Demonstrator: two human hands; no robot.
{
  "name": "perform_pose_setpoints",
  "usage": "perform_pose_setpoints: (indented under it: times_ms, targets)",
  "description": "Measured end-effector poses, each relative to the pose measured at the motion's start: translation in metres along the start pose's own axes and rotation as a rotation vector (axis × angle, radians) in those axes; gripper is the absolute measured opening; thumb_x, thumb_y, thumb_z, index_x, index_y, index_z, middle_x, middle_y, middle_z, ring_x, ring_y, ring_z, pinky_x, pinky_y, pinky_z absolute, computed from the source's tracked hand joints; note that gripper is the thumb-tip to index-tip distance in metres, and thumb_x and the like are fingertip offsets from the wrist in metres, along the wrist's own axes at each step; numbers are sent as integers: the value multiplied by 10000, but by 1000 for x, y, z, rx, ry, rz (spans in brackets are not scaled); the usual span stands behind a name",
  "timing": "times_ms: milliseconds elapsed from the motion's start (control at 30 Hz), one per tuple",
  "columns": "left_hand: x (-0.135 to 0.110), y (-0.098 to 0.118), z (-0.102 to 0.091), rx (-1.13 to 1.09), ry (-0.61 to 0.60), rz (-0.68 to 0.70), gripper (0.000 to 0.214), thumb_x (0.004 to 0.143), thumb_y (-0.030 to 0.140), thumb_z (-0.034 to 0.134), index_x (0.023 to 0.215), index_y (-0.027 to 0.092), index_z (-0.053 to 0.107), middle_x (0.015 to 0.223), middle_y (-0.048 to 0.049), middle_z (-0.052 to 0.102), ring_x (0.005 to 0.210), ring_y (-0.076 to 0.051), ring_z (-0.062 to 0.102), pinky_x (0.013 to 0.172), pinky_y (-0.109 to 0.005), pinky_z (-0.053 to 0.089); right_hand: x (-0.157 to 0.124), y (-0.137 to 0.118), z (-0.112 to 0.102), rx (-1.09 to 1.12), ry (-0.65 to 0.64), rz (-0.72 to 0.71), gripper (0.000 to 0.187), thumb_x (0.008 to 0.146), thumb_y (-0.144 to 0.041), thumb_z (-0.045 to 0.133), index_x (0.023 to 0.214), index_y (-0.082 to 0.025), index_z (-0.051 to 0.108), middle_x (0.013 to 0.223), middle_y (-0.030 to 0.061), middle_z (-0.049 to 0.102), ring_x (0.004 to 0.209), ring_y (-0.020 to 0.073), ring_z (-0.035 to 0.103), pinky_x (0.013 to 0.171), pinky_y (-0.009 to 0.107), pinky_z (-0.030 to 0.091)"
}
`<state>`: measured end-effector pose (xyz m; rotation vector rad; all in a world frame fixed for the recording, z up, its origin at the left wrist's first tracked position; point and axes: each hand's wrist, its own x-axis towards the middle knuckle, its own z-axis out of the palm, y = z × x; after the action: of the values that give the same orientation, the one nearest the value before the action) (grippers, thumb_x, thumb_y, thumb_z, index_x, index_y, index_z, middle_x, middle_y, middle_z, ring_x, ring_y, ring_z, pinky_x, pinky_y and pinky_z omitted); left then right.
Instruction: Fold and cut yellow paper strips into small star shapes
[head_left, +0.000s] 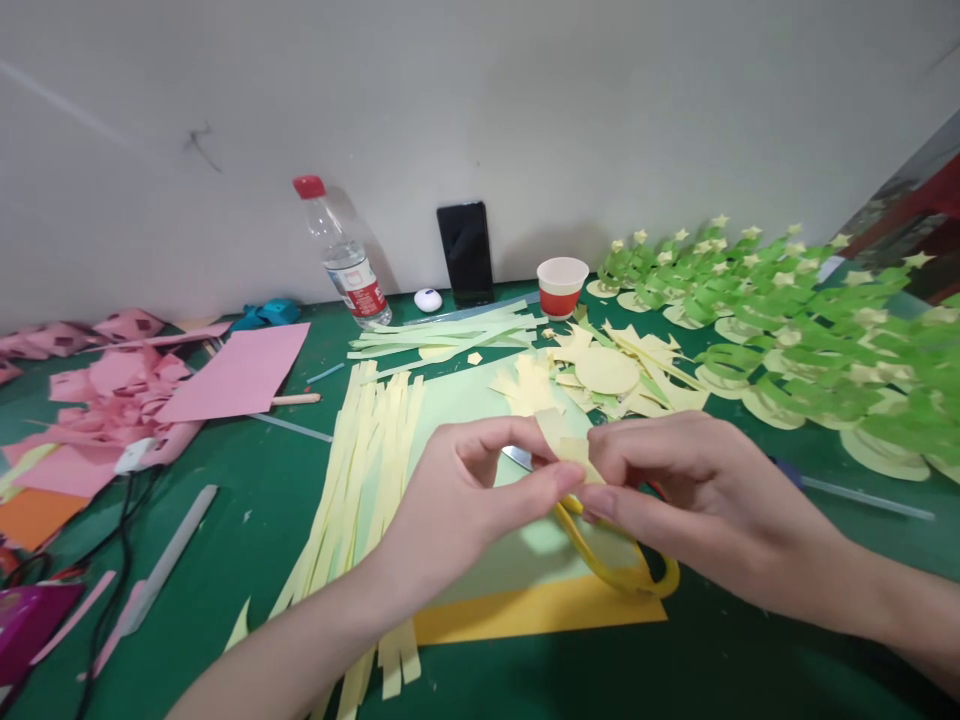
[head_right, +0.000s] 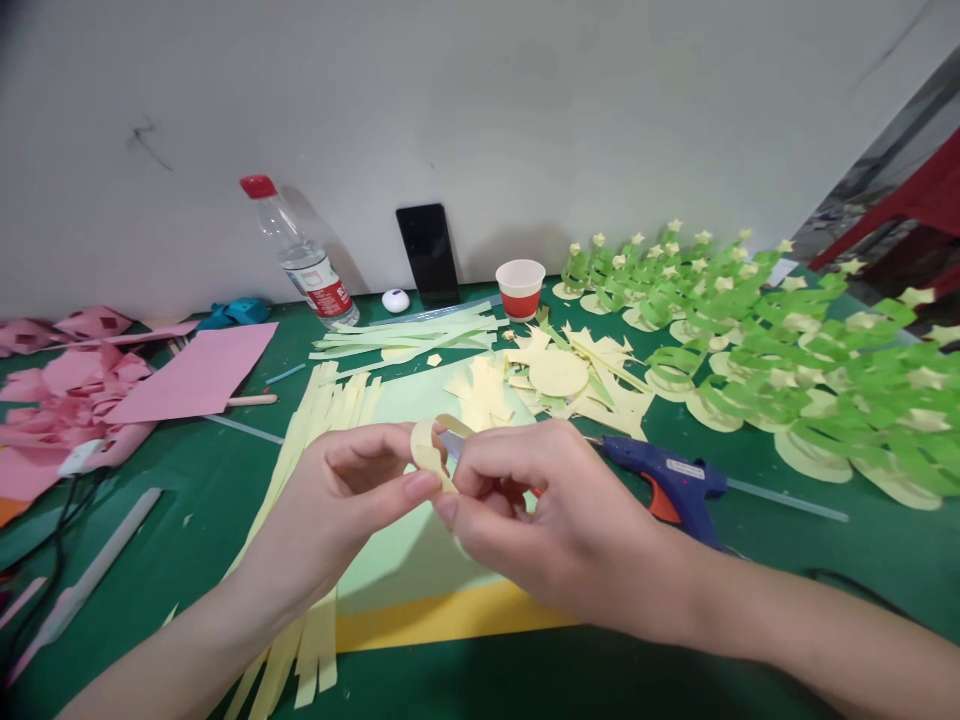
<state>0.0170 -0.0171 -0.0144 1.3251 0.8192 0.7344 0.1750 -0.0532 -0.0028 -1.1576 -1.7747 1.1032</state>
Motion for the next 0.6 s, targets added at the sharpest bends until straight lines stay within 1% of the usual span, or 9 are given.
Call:
perform_pose_setpoints:
  times_ms: [33,100,167,233,300,367,433,500,600]
  targets:
    - [0,0,0,3,10,10,112,709,188,675,619,165,613,629,17,574,663,-132,523,691,-275,440,0,1,-1,34,5,12,333,762,-176,483,463,-173,336,448,-51,333,428,54,264,374,194,203]
    - [0,-1,1,5,25,48,109,710,187,676,620,161,622,632,12,584,664,-134,533,673,-270,444,0,3,-2,147,-3,52,306,761,-191,514,464,-160,452,448,-47,362,421,53,292,375,199,206]
    - [0,-1,1,8,33,109,92,713,179,679,631,160,642,626,12,592,648,-130,536,660,-265,453,0,8,-3,298,-31,131,256,759,-221,558,514,-147,580,439,-43,391,406,54,324,377,202,224]
    - [0,-2,1,22,50,195,71,727,156,670,658,168,662,641,11,619,651,-127,550,662,-257,467,-1,12,-5,457,-57,230,232,738,-249,598,539,-137,638,416,-43,402,381,52,331,368,202,231]
    - [0,-2,1,86,73,312,97,747,119,644,674,176,671,670,3,649,679,-132,575,669,-252,481,0,14,-6,592,-70,321,209,694,-234,627,512,-131,647,391,-41,410,361,47,337,360,200,226]
    - [-1,-3,1,211,92,481,131,759,74,617,692,170,675,699,-12,672,691,-137,597,700,-263,493,1,13,-7,706,-85,392,200,658,-204,632,472,-132,639,369,-41,415,336,41,336,356,202,210]
    - [-1,-5,-1,368,105,670,146,759,36,600,719,155,676,716,-27,681,675,-131,607,788,-296,488,2,11,-6,803,-100,443,202,636,-186,628,441,-135,632,346,-44,407,309,34,322,349,204,189]
    - [-1,-6,-2,511,123,827,147,754,13,599,740,140,671,723,-41,684,671,-126,610,878,-332,458,2,9,-6,887,-110,481,206,621,-181,626,420,-140,628,337,-47,396,299,29,313,338,197,174]
    - [-1,-6,-6,660,126,944,120,755,22,614,746,131,663,707,-56,685,673,-131,610,917,-362,441,0,7,-5,980,-130,520,194,610,-160,608,418,-144,626,340,-51,392,298,21,307,320,170,166]
